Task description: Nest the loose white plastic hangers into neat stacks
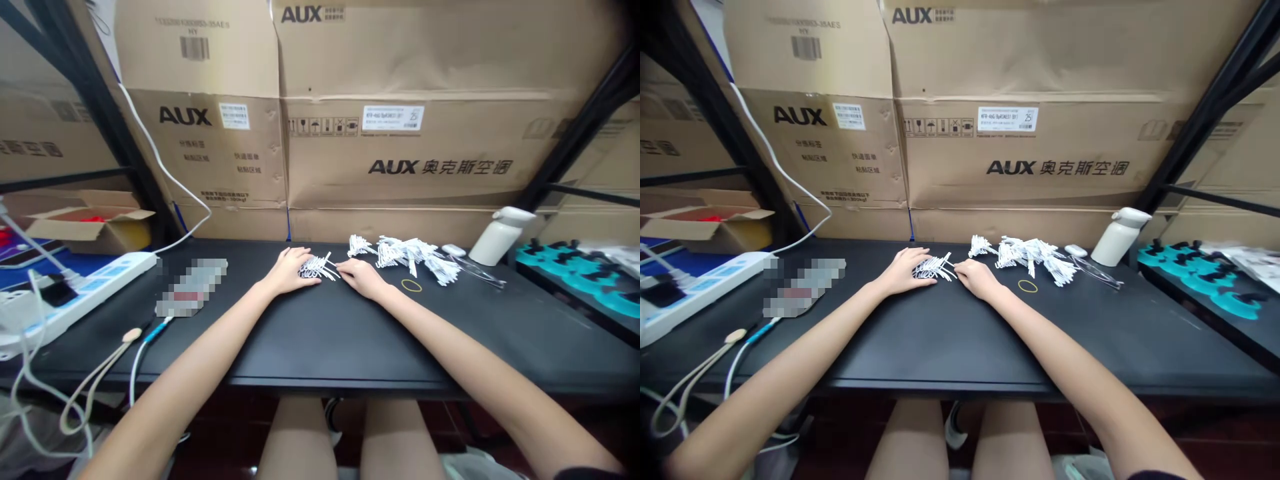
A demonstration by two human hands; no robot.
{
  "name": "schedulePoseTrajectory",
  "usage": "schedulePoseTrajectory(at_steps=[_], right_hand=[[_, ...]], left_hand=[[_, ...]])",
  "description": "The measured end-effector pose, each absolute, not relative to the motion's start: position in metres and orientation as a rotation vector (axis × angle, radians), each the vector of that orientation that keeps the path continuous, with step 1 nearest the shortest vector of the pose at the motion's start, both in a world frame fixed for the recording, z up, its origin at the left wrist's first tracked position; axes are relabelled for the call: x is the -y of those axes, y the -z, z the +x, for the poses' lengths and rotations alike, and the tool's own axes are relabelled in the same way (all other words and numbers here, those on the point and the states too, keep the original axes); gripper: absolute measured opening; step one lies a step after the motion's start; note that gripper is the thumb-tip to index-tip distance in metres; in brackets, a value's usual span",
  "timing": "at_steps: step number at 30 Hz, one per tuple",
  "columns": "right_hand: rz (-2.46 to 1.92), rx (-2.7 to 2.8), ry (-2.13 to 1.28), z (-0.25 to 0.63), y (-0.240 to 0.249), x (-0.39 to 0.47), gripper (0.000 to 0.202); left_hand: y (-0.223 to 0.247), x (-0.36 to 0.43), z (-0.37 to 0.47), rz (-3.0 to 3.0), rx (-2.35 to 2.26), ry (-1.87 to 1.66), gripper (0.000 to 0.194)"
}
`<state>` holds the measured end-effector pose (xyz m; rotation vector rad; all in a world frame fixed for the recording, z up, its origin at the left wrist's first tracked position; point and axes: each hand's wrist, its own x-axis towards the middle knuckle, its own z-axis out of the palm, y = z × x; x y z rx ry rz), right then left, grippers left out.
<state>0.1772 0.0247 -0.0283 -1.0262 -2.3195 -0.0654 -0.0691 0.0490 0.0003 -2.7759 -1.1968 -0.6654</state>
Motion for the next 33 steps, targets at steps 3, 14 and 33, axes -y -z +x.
schedulePoseTrajectory(at_steps=[3, 14, 33], right_hand=[[-1.124, 2.286, 0.071, 0.180, 0.029, -0.027, 0.023], [-1.407, 2.054, 0.088, 0.205, 0.029, -0.032, 0.019], [-0.895, 1.726, 0.150, 0.161, 0.003, 0.005, 0.016]], left_hand=[[0.001, -0.049, -0.069, -2.791, 1.219, 0.641, 0.068], [0.000, -0.039, -0.063, -2.774, 1.218, 0.630, 0.070], [-0.015, -0.029, -0.047, -2.984, 1.411, 1.840, 0.033]])
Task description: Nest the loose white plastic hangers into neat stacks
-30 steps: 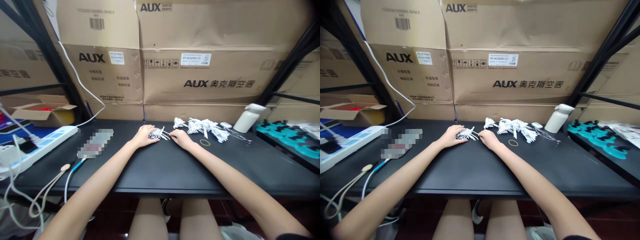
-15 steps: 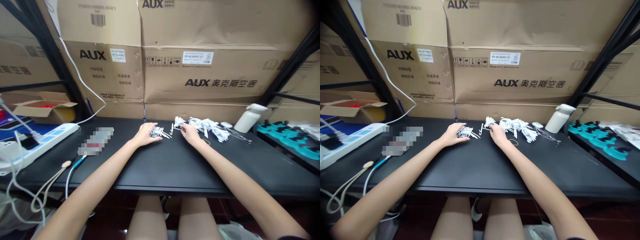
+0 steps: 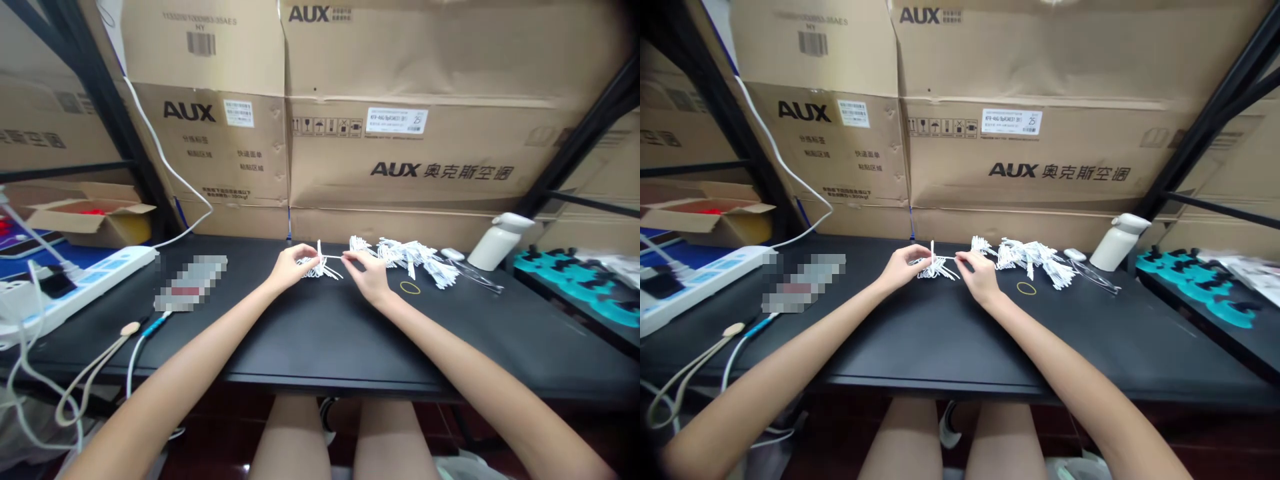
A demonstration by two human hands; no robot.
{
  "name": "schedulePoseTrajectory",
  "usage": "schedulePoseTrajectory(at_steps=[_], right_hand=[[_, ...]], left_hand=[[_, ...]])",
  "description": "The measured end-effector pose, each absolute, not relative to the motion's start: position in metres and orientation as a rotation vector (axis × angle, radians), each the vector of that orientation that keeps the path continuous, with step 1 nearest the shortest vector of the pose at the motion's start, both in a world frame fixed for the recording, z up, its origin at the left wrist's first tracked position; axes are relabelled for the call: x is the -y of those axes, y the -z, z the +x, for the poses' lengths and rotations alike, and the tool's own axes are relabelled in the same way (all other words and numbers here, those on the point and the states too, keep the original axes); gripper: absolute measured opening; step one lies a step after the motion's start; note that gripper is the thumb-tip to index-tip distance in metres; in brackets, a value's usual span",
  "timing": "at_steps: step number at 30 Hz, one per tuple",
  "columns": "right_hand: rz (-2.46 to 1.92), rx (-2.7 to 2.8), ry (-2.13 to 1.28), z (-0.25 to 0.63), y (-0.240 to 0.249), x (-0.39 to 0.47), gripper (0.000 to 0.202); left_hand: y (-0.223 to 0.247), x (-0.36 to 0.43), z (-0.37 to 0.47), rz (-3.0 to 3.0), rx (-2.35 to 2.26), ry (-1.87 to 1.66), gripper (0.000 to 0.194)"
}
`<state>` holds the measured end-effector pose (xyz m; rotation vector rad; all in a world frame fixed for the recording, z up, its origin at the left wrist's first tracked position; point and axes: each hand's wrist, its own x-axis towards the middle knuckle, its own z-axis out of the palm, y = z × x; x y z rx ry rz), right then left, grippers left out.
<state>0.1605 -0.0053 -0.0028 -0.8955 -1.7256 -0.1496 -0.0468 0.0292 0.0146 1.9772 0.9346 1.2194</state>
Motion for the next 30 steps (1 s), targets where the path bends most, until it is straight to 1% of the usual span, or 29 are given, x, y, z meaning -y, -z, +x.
schedulePoseTrajectory(at_steps=[4, 7, 11, 18, 25, 27, 30], right_hand=[[-0.881, 1.750, 0.142, 0.158, 0.005, 0.006, 0.015], [-0.870, 1.753, 0.165, 0.162, 0.005, 0.004, 0.014], [-0.890, 1.787, 0.184, 0.165, 0.005, 0.004, 0.014], [-0.859, 1.859, 0.083, 0.161, 0.005, 0.008, 0.017], [-1.226, 1.944, -0.255, 0.180, 0.020, -0.012, 0.017], [-1.281, 1.985, -0.290, 0.181, 0.023, -0.016, 0.017], [-1.323, 2.019, -0.269, 0.179, 0.025, -0.019, 0.012]], left_hand=[[-0.017, -0.033, -0.046, 1.592, -0.787, -1.119, 0.040], [-0.021, -0.032, -0.047, 1.449, -0.765, -1.046, 0.042], [-0.020, -0.031, -0.047, 1.507, -0.839, -1.036, 0.050], [-0.027, -0.031, -0.054, 1.632, -0.975, -0.981, 0.047], [-0.034, -0.026, -0.061, 1.664, -1.002, -0.724, 0.052], [-0.033, -0.025, -0.060, 1.659, -1.017, -0.705, 0.052], [-0.031, -0.024, -0.060, 1.683, -1.022, -0.675, 0.049]])
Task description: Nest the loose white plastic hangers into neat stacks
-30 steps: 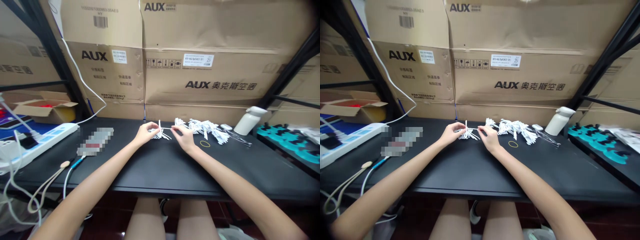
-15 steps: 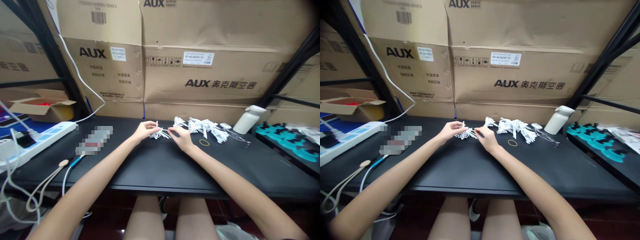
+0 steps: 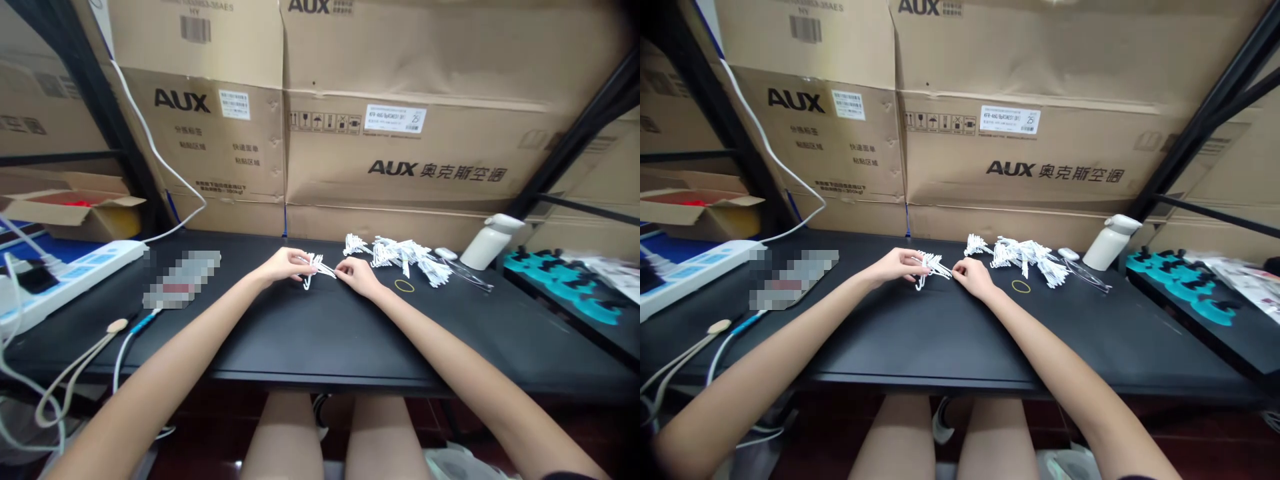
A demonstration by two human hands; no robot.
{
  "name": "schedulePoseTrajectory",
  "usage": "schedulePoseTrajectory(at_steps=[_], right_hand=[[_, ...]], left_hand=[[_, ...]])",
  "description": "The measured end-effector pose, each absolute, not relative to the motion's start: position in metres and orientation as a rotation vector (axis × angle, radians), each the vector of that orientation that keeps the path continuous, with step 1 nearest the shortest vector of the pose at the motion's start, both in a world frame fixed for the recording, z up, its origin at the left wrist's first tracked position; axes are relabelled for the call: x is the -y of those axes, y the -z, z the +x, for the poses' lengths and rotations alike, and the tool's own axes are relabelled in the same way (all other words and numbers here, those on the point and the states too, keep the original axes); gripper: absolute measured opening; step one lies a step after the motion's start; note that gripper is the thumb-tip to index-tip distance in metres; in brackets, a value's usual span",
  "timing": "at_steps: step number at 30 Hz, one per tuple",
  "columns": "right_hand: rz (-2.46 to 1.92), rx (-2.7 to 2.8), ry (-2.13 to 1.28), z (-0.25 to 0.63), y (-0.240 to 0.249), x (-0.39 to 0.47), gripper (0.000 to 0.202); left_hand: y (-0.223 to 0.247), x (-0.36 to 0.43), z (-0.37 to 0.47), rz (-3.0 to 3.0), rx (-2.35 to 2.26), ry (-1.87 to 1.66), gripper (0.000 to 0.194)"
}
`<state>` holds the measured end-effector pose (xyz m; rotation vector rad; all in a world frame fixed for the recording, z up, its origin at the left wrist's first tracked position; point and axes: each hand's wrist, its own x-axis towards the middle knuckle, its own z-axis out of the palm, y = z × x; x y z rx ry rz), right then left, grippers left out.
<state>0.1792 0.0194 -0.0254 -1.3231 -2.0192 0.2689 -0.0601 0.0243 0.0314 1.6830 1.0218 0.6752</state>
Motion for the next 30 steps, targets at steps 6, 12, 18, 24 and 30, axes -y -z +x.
schedulePoseTrajectory(at_steps=[6, 12, 18, 24, 30], right_hand=[[-1.457, 2.089, -0.210, 0.189, 0.018, -0.020, 0.009], [-1.578, 2.229, -0.106, 0.216, 0.007, -0.021, 0.011], [-1.482, 2.157, -0.099, 0.237, -0.013, -0.017, 0.012], [-1.192, 2.054, -0.232, 0.222, -0.027, -0.003, 0.012], [-1.041, 2.156, -0.103, 0.202, -0.024, 0.004, 0.011]], left_hand=[[-0.030, -0.025, -0.061, 1.709, -1.028, -0.644, 0.047], [-0.030, -0.026, -0.061, 1.714, -0.999, -0.625, 0.045], [-0.030, -0.026, -0.060, 1.730, -0.959, -0.651, 0.043], [-0.031, -0.025, -0.060, 1.756, -0.966, -0.658, 0.041], [-0.028, -0.028, -0.061, 1.798, -0.933, -0.632, 0.039]])
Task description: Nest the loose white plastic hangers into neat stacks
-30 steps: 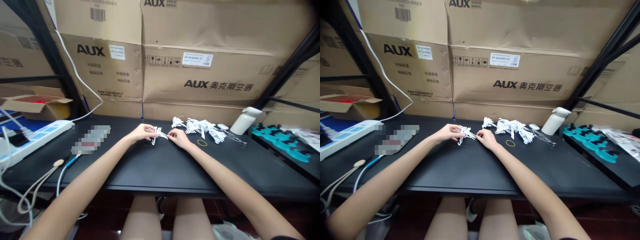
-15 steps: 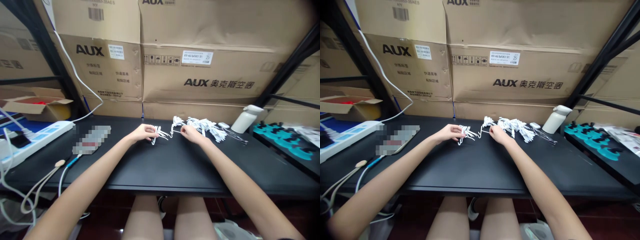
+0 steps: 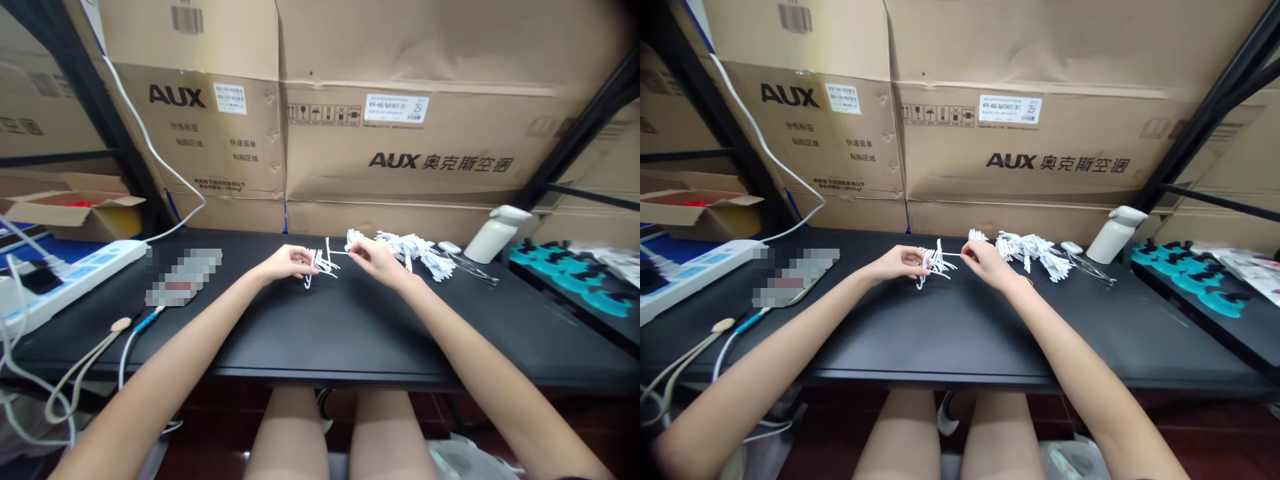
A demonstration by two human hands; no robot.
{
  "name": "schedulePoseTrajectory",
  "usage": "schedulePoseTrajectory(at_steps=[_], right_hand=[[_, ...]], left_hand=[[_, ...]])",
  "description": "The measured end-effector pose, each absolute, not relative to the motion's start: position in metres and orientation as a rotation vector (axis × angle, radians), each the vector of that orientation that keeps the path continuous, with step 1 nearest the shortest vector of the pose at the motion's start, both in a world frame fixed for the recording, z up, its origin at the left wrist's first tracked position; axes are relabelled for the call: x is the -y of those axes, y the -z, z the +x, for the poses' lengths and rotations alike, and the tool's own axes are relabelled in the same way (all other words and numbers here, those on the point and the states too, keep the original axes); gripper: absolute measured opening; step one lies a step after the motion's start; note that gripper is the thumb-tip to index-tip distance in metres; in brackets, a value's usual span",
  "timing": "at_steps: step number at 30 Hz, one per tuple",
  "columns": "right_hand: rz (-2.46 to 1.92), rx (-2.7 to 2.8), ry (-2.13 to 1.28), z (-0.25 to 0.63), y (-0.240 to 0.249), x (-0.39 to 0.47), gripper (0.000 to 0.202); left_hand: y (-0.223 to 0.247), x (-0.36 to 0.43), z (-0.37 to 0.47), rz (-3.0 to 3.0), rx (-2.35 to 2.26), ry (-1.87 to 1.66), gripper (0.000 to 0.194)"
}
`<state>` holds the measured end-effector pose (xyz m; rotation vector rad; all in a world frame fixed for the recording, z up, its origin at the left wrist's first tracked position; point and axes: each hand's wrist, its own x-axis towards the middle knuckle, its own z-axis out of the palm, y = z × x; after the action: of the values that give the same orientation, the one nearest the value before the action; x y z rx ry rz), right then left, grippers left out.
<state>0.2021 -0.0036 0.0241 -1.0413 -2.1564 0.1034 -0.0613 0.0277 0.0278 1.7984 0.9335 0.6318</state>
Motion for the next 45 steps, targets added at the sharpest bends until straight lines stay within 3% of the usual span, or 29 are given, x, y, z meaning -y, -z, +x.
schedulePoseTrajectory(at_steps=[10, 31, 38, 45], right_hand=[[-0.990, 2.301, -0.130, 0.191, -0.019, 0.009, 0.010], [-1.231, 2.192, -0.659, 0.196, -0.013, 0.005, 0.006], [-1.218, 2.224, -0.606, 0.198, -0.013, 0.004, 0.010], [-1.221, 2.212, -0.561, 0.193, -0.025, 0.012, 0.010]], left_hand=[[-0.027, -0.028, -0.062, 1.847, -0.778, -0.615, 0.038], [-0.027, -0.034, -0.067, 2.000, -0.763, -0.578, 0.049], [-0.029, -0.033, -0.066, 2.088, -0.733, -0.577, 0.037], [-0.032, -0.030, -0.064, 2.025, -0.756, -0.576, 0.041]])
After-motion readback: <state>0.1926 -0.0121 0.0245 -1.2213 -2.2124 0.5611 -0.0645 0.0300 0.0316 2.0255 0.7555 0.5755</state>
